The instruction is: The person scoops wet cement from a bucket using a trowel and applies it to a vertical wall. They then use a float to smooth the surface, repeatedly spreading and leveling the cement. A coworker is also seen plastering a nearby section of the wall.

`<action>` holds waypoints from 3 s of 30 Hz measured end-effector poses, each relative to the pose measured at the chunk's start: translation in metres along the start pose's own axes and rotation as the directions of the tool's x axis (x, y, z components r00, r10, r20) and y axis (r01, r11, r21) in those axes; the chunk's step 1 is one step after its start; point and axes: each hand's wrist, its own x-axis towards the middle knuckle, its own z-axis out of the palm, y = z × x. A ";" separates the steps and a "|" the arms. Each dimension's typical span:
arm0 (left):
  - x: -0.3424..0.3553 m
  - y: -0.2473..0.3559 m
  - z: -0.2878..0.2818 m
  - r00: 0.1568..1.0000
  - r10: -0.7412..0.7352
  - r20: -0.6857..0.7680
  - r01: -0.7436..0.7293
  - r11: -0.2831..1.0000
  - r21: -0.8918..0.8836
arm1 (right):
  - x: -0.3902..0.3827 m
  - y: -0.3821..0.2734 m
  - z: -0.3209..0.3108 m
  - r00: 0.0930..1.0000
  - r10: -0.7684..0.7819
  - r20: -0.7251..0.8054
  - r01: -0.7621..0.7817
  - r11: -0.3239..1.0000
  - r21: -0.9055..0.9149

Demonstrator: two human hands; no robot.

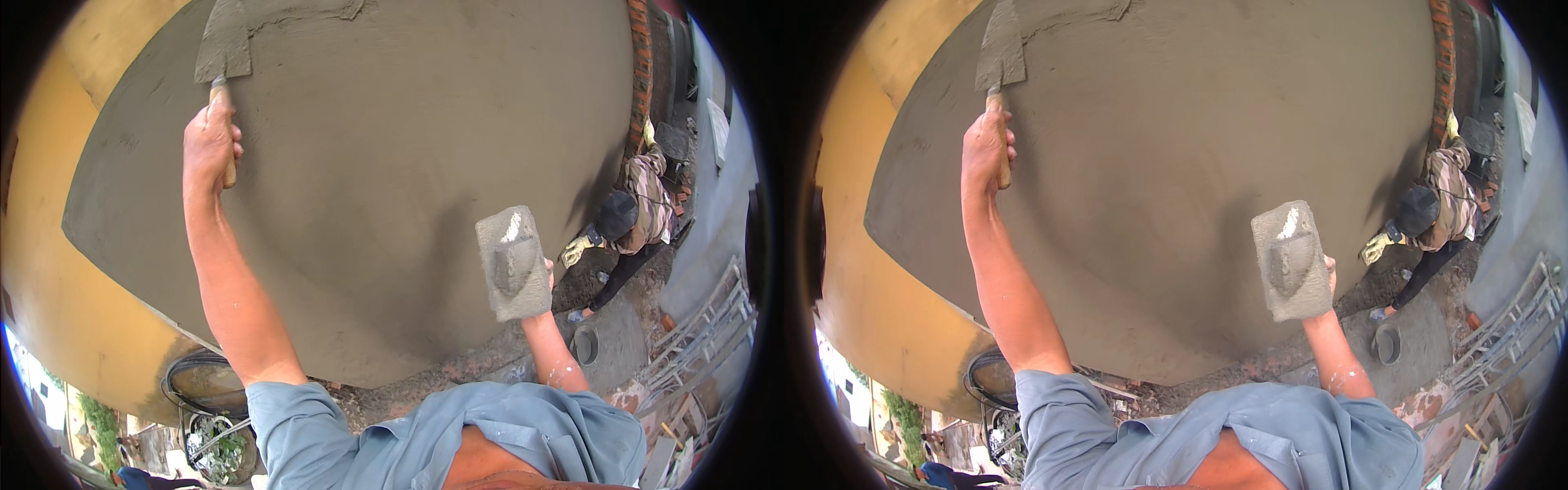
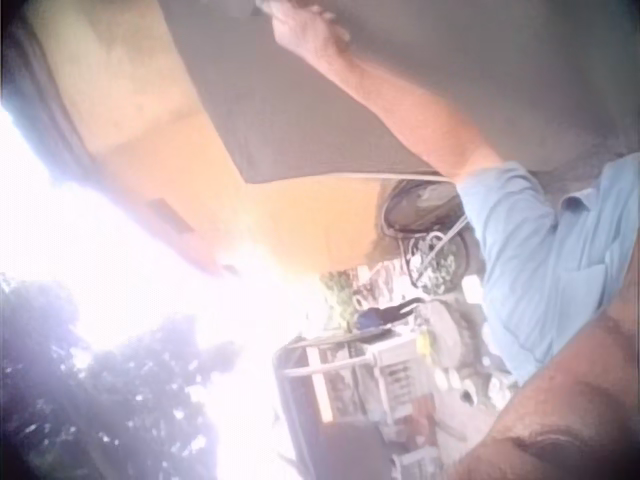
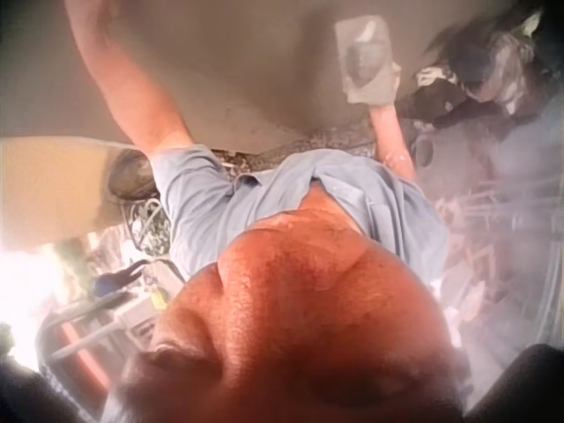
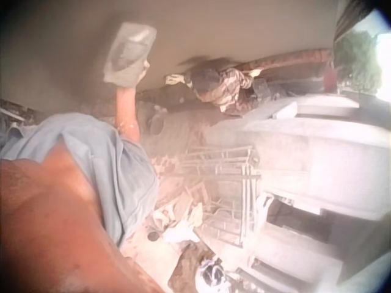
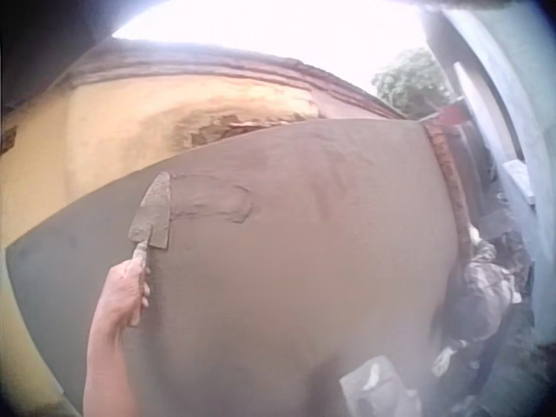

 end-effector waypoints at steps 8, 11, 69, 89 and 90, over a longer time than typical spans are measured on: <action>-0.037 -0.068 -0.038 0.974 -0.094 -0.206 0.055 0.981 -0.187 | 0.002 -0.004 -0.021 0.996 -0.080 0.028 0.082 0.995 -0.052; -0.037 -0.079 -0.030 0.962 -0.139 -0.237 0.011 0.881 -0.473 | 0.000 -0.006 -0.032 0.995 -0.078 0.057 0.083 0.993 -0.081; 0.028 -0.087 0.111 0.971 0.228 0.077 -0.185 0.911 -0.368 | -0.009 0.011 -0.031 0.925 -0.363 -0.114 0.320 0.904 -0.283; 0.046 -0.066 0.188 0.938 0.292 0.188 -0.322 0.934 0.153 | -0.012 -0.002 -0.071 0.917 -0.390 -0.079 0.360 0.897 -0.258; 0.040 -0.069 0.197 0.914 0.304 0.270 -0.354 0.921 0.162 | -0.012 -0.003 -0.069 0.908 -0.403 -0.114 0.351 0.881 -0.317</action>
